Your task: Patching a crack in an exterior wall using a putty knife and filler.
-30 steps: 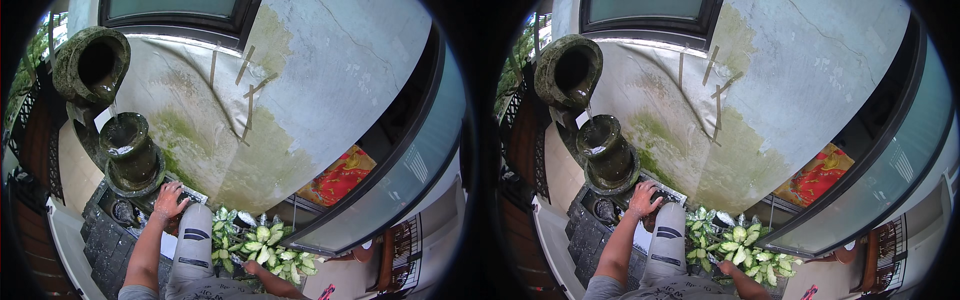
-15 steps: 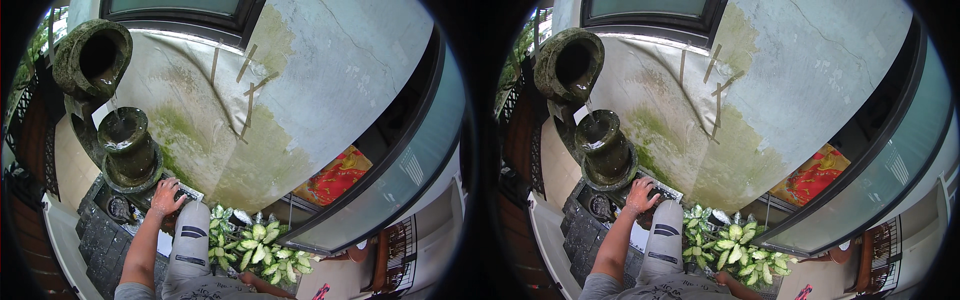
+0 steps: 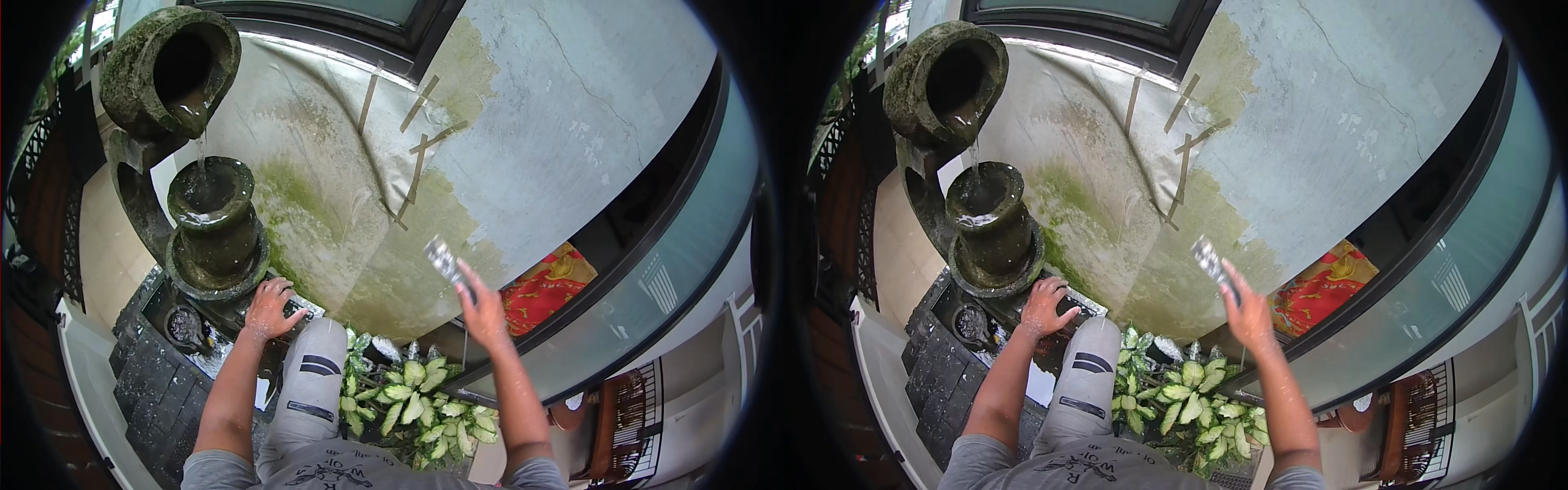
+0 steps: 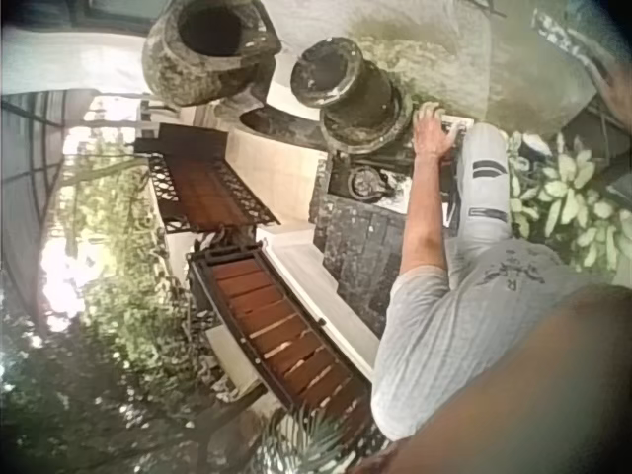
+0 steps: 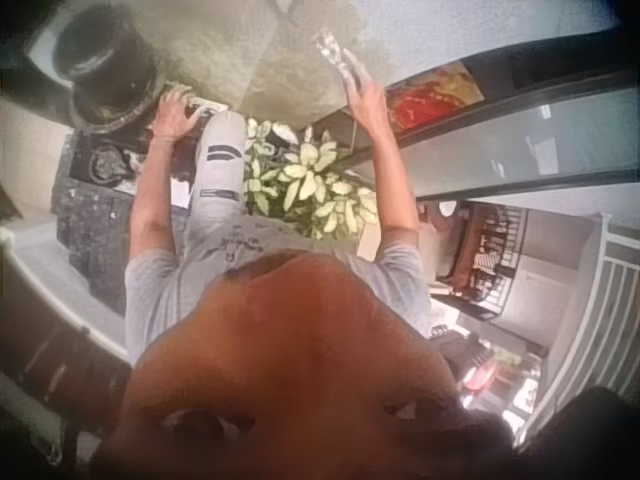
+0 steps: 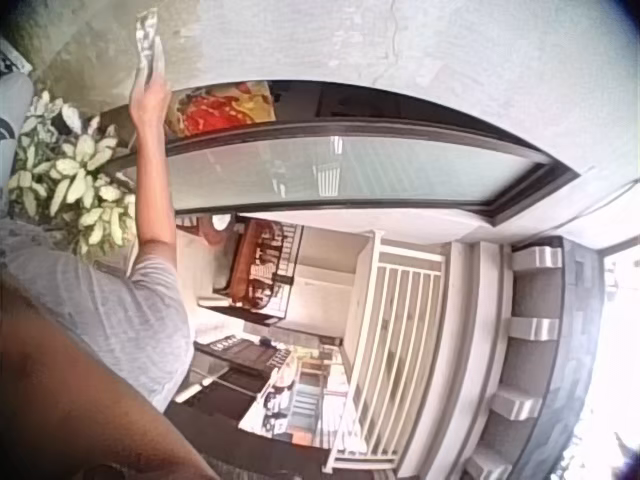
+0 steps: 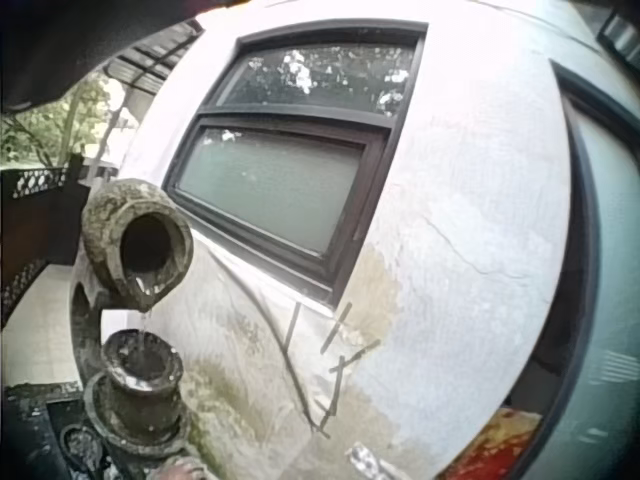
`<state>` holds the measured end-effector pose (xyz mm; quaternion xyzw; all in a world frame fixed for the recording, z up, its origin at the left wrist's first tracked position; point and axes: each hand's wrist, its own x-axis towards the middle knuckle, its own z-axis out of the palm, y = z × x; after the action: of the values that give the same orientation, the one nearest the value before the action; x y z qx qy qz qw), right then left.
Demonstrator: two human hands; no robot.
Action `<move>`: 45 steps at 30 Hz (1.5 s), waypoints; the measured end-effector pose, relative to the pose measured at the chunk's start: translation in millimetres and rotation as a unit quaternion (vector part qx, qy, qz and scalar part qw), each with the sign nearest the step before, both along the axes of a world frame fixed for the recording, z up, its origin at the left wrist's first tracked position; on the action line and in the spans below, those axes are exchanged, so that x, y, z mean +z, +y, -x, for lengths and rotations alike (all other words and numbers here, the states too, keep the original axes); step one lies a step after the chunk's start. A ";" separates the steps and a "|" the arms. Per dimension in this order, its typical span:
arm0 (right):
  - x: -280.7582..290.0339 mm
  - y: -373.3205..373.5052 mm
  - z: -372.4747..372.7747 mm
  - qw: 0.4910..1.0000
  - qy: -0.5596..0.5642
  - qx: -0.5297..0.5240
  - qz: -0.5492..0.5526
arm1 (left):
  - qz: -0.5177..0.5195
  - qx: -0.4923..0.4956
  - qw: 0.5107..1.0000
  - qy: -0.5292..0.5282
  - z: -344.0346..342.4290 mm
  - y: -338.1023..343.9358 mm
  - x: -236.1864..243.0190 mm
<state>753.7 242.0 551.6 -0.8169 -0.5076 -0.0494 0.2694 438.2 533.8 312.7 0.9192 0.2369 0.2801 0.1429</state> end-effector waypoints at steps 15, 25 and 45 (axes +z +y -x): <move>257.7 128.0 -27.2 0.918 -0.374 -0.071 -0.108 | 0.036 0.006 0.999 -0.032 0.8 2.6 -7.2; 263.4 129.3 -23.9 0.927 -0.349 -0.069 -0.118 | 0.023 0.002 1.000 -0.016 3.0 2.3 -5.0; 257.4 133.8 -56.6 0.920 -0.361 -0.018 -0.148 | 0.009 -0.001 1.000 -0.029 -4.1 0.4 0.9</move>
<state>810.3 375.9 809.0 -0.7032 -0.5428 -0.4206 0.1843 442.3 534.2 313.6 0.9097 0.2340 0.3044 0.1581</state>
